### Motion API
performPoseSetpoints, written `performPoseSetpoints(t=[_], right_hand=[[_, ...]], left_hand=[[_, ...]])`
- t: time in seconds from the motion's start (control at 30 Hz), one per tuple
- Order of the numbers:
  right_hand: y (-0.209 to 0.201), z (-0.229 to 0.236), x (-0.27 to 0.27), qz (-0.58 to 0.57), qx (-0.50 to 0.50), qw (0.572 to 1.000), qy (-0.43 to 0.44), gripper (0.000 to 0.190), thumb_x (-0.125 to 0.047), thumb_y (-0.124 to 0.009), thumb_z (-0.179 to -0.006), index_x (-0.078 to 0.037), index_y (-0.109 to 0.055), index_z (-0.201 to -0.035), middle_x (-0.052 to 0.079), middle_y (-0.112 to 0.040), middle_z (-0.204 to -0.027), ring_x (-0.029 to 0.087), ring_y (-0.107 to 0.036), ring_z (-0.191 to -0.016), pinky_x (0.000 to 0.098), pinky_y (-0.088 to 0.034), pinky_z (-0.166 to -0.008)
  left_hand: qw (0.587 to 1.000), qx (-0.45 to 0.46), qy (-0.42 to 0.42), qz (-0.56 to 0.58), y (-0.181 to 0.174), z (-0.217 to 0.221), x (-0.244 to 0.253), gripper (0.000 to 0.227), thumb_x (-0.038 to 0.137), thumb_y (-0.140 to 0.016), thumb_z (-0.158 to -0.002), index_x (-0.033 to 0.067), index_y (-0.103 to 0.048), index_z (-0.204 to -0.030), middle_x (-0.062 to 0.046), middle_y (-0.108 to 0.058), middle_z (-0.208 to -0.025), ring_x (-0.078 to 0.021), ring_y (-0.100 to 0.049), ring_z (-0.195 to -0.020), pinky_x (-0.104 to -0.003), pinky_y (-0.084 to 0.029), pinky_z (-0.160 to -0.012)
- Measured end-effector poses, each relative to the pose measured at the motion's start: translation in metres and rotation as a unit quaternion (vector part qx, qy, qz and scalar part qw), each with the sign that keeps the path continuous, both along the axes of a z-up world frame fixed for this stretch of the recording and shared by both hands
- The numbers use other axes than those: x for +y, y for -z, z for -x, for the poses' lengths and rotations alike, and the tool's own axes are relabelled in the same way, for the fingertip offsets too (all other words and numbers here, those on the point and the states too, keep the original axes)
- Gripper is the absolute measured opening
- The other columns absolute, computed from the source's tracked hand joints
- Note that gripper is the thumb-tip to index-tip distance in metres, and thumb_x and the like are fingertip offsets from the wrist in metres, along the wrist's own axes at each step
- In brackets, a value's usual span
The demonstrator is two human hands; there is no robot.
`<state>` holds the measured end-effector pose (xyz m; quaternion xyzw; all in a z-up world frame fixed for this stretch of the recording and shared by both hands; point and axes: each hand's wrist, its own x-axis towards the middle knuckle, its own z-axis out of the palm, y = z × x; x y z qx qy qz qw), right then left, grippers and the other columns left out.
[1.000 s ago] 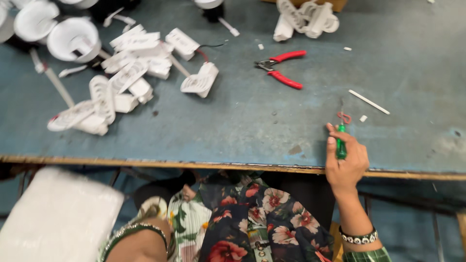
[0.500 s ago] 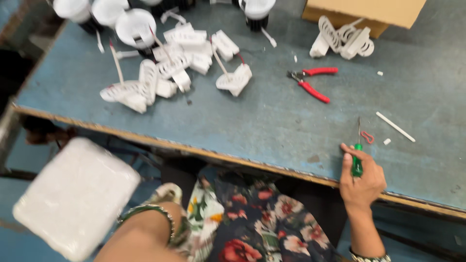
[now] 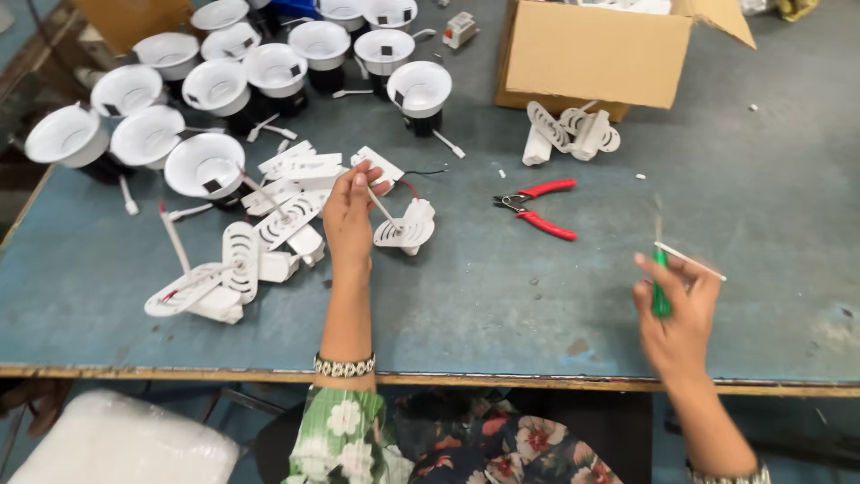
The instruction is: The person assembles small white electrical components on a workbench. They use pliers to cut and strip wires, then use a screwdriver to secure connections within the components. The person handles multiple units sequentially, placing finished items aside.
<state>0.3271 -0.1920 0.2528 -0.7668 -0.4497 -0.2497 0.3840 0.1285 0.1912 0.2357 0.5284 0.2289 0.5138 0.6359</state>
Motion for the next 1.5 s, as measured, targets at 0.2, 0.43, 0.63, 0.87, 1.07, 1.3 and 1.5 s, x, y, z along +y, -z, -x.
performPoseSetpoints(t=[0.2, 0.43, 0.63, 0.87, 1.07, 1.3, 1.5], right_hand=[[-0.050, -0.033, 0.104, -0.124, 0.176, 0.966, -0.141, 0.008, -0.012, -0.065, -0.107, -0.005, -0.068, -0.106, 0.005, -0.064, -0.091, 0.018, -0.062, -0.080, 0.0311, -0.051, -0.074], [-0.036, -0.004, 0.167, -0.068, 0.132, 0.960, -0.238, 0.009, -0.007, -0.075, -0.094, -0.003, -0.073, -0.101, 0.008, -0.068, -0.092, 0.017, -0.064, -0.082, 0.0296, -0.050, -0.073], [-0.033, -0.015, 0.159, -0.030, 0.201, 0.947, -0.249, 0.011, -0.009, -0.078, -0.091, -0.005, -0.077, -0.101, 0.007, -0.071, -0.094, 0.015, -0.064, -0.083, 0.0285, -0.048, -0.072], [-0.031, -0.014, 0.157, -0.033, 0.221, 0.931, -0.287, 0.011, -0.012, -0.078, -0.092, -0.005, -0.075, -0.101, 0.006, -0.071, -0.097, 0.014, -0.067, -0.090, 0.0269, -0.052, -0.079], [-0.033, -0.015, 0.156, 0.000, 0.274, 0.918, -0.287, 0.011, -0.012, -0.078, -0.091, -0.005, -0.074, -0.097, 0.004, -0.068, -0.091, 0.013, -0.064, -0.085, 0.0265, -0.050, -0.076], [-0.032, -0.015, 0.157, 0.022, 0.264, 0.920, -0.290, 0.010, -0.010, -0.077, -0.089, -0.004, -0.070, -0.092, 0.003, -0.066, -0.088, 0.013, -0.061, -0.081, 0.0270, -0.047, -0.073], [-0.034, -0.011, 0.158, -0.002, 0.246, 0.923, -0.295, 0.009, -0.009, -0.076, -0.088, -0.004, -0.068, -0.092, 0.003, -0.067, -0.090, 0.014, -0.063, -0.084, 0.0275, -0.049, -0.076]], left_hand=[[0.980, 0.046, 0.191, -0.033, -0.020, -0.066, -0.013, 0.031, 0.022, -0.064, -0.102, -0.0020, -0.071, -0.121, -0.010, -0.073, -0.094, -0.0165, -0.072, -0.075, -0.027, -0.059, -0.069], [0.950, 0.024, 0.306, -0.052, -0.015, -0.072, -0.081, 0.018, 0.006, -0.066, -0.099, -0.0061, -0.066, -0.113, -0.011, -0.075, -0.099, -0.0158, -0.076, -0.091, -0.030, -0.065, -0.081], [0.957, 0.065, 0.282, -0.035, -0.022, -0.072, -0.083, 0.016, 0.004, -0.069, -0.097, -0.0059, -0.066, -0.109, -0.012, -0.077, -0.098, -0.0155, -0.077, -0.092, -0.028, -0.063, -0.085], [0.952, 0.104, 0.282, -0.060, -0.028, -0.069, -0.090, 0.015, 0.004, -0.070, -0.096, -0.0048, -0.067, -0.108, -0.010, -0.077, -0.099, -0.0137, -0.075, -0.094, -0.027, -0.061, -0.087], [0.953, 0.119, 0.265, -0.090, -0.027, -0.066, -0.090, 0.016, 0.010, -0.071, -0.097, -0.0026, -0.066, -0.105, -0.008, -0.076, -0.096, -0.0112, -0.073, -0.092, -0.025, -0.060, -0.084], [0.952, 0.041, 0.304, 0.000, -0.014, -0.071, -0.086, 0.016, 0.016, -0.068, -0.101, 0.0026, -0.061, -0.105, -0.003, -0.068, -0.093, -0.0106, -0.068, -0.083, -0.025, -0.056, -0.078], [0.952, 0.075, 0.278, -0.107, -0.023, -0.066, -0.089, 0.026, 0.020, -0.076, -0.096, 0.0022, -0.067, -0.113, -0.001, -0.067, -0.095, -0.0081, -0.065, -0.086, -0.025, -0.056, -0.082]])
